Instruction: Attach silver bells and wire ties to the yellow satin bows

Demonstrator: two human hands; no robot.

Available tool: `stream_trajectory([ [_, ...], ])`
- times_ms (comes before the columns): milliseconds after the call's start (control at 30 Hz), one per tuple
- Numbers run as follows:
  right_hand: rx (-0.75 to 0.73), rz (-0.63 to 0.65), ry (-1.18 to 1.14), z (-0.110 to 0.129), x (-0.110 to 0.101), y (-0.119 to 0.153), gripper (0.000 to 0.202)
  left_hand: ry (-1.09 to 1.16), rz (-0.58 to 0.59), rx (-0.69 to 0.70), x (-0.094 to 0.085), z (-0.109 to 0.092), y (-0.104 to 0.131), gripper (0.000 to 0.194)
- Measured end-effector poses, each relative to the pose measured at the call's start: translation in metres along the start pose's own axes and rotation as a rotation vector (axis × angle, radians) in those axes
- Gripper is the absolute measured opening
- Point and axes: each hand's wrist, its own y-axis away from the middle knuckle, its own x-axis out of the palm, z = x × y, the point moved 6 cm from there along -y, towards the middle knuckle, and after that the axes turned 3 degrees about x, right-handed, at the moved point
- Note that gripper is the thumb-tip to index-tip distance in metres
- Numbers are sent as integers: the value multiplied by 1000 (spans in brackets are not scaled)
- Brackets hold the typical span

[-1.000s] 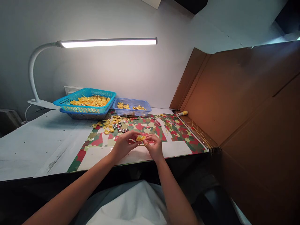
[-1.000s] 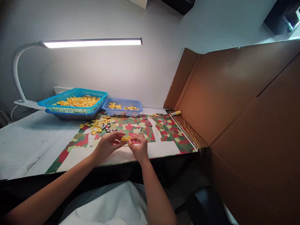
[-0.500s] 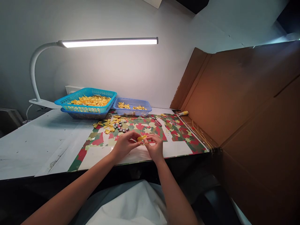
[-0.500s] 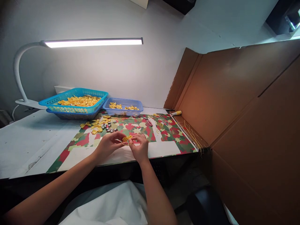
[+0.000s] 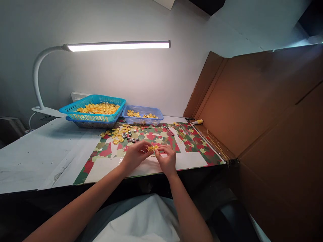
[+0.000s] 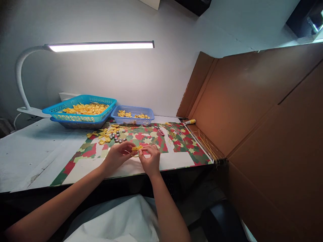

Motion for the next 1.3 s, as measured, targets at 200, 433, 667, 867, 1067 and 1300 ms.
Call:
stream_trajectory([
  [200, 20, -2, -18, -1, -1, 0, 13, -90, -39, 65, -3, -7, -1, 16],
  [433, 60, 6, -78, -5, -7, -2, 12, -121, -21, 60, -4, -8, 0, 13],
  [667, 57, 89, -112, -8, 4, -7, 13, -68, 36, 17, -1, -7, 0, 17],
  [867, 53, 86, -97, -8, 6, -5, 13, -13, 21, -27, -2, -2, 0, 18],
  [1067, 55, 66, -72, -9, 5, -4, 13, 77, 27, -64, 0, 3, -2, 25],
  [1300, 48, 37, -45, -10, 4, -4, 13, 154, 65, -114, 4, 10, -1, 29],
])
